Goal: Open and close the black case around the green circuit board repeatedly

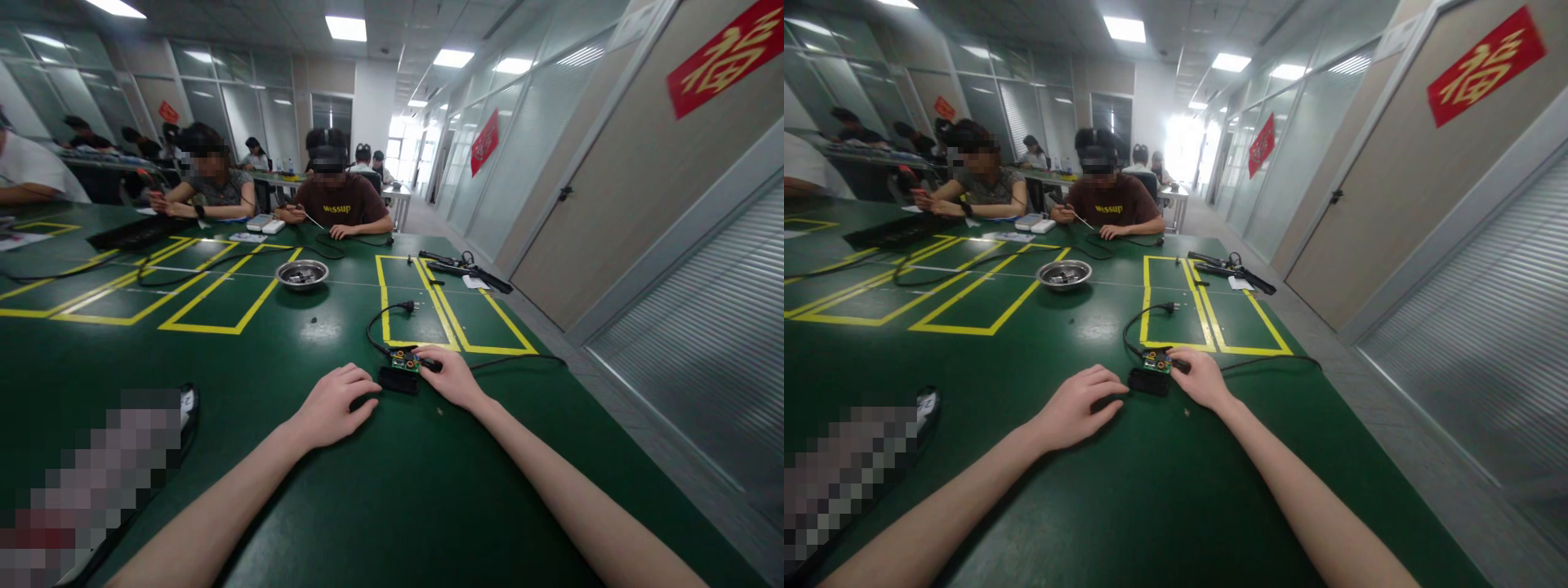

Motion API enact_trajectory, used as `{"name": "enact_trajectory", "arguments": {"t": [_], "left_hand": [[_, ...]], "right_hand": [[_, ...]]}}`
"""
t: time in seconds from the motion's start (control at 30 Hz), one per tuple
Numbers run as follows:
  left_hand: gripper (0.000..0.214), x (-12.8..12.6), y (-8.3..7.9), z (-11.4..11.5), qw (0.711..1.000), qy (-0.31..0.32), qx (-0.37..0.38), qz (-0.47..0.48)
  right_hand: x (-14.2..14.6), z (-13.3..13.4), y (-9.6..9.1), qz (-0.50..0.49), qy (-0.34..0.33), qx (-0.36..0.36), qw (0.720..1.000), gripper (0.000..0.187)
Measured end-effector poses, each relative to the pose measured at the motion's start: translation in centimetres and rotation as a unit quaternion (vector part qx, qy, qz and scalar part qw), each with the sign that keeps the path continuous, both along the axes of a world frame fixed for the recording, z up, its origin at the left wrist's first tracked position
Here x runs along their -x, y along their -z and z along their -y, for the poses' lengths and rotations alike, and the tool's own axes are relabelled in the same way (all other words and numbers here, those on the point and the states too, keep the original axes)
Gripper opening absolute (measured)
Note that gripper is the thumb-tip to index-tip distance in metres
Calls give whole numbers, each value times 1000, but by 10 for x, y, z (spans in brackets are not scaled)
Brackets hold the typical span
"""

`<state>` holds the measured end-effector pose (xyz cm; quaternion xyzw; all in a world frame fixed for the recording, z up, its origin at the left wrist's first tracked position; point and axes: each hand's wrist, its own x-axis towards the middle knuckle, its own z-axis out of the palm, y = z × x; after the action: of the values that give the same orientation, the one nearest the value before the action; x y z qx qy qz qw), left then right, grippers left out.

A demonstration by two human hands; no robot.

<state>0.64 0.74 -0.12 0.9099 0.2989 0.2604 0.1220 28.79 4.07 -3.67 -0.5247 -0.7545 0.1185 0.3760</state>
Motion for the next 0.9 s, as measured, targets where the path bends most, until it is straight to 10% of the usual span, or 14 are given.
{"name": "enact_trajectory", "arguments": {"t": [0.9], "left_hand": [[32,0,0,-2,999,18,24,-36]], "right_hand": [[3,1,-2,-24,-39,23,999,29]]}}
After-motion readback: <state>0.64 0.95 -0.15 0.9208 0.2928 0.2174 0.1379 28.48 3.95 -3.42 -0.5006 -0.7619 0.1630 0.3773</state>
